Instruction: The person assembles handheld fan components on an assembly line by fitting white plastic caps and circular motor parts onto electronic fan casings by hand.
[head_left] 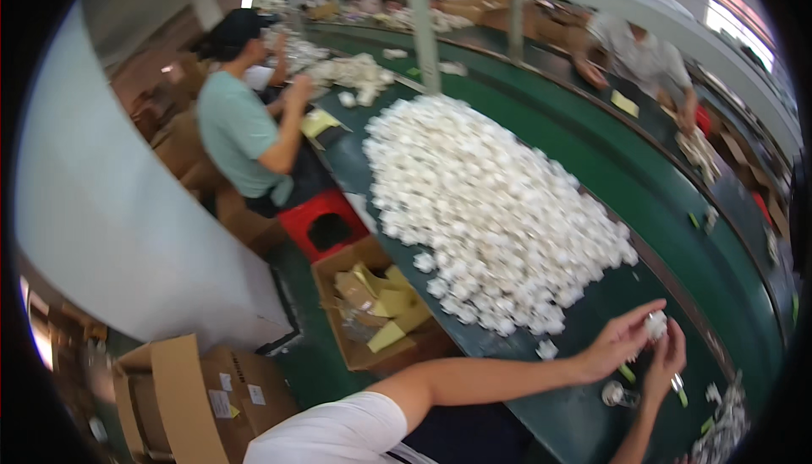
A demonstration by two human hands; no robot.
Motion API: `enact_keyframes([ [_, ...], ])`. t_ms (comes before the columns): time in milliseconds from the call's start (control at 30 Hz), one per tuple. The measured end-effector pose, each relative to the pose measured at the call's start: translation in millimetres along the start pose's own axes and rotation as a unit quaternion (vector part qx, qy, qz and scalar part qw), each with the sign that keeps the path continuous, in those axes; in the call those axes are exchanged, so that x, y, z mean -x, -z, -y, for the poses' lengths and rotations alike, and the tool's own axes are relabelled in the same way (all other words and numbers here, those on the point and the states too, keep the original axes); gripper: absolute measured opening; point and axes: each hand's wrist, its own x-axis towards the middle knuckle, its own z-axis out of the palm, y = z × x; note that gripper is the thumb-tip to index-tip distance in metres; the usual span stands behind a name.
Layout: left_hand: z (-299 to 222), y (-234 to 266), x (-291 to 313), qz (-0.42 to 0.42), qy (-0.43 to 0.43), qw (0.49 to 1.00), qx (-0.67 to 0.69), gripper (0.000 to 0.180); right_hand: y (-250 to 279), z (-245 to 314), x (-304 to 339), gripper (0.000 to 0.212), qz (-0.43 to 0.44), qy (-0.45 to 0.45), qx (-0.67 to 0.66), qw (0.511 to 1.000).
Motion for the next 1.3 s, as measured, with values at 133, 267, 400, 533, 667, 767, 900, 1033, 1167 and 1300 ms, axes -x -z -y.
enact_keyframes([
  [133,-44,-12,12,0.141,0.073,0.987,-0.006,0.054,-15,-5,2,0.030,0.088,0.024,-0.036,0.995],
  [267,-29,-15,23,0.212,0.122,0.969,0.030,0.062,-29,18,0,0.031,0.158,0.094,0.154,0.971],
  [400,-29,-21,27,0.266,0.229,0.935,0.048,0.070,-21,24,-3,0.022,0.134,0.085,0.196,0.968],
  [533,-27,-22,33,0.439,0.248,0.863,-0.037,0.066,2,10,-14,0.016,0.063,0.041,0.214,0.974],
  [667,-22,-32,44,0.508,0.238,0.823,-0.089,0.058,42,4,-26,0.017,-0.048,0.026,0.278,0.959],
  [767,-20,-33,45,0.492,0.274,0.825,-0.052,0.052,69,-5,-31,0.020,-0.066,-0.016,0.285,0.956],
  [900,-21,-34,44,0.478,0.308,0.822,-0.017,0.047,87,-13,-32,0.020,-0.063,-0.024,0.297,0.952],
  [1033,-17,-34,48,0.494,0.274,0.825,-0.024,0.044,83,-11,-33,0.020,-0.045,-0.021,0.269,0.962],
  [1167,-19,-34,50,0.483,0.302,0.822,-0.010,0.044,48,10,-25,0.019,0.028,0.034,0.199,0.979],
  [1300,-18,-31,62,0.492,0.315,0.811,0.018,0.045,-20,47,0,0.026,0.216,0.095,0.196,0.952],
])
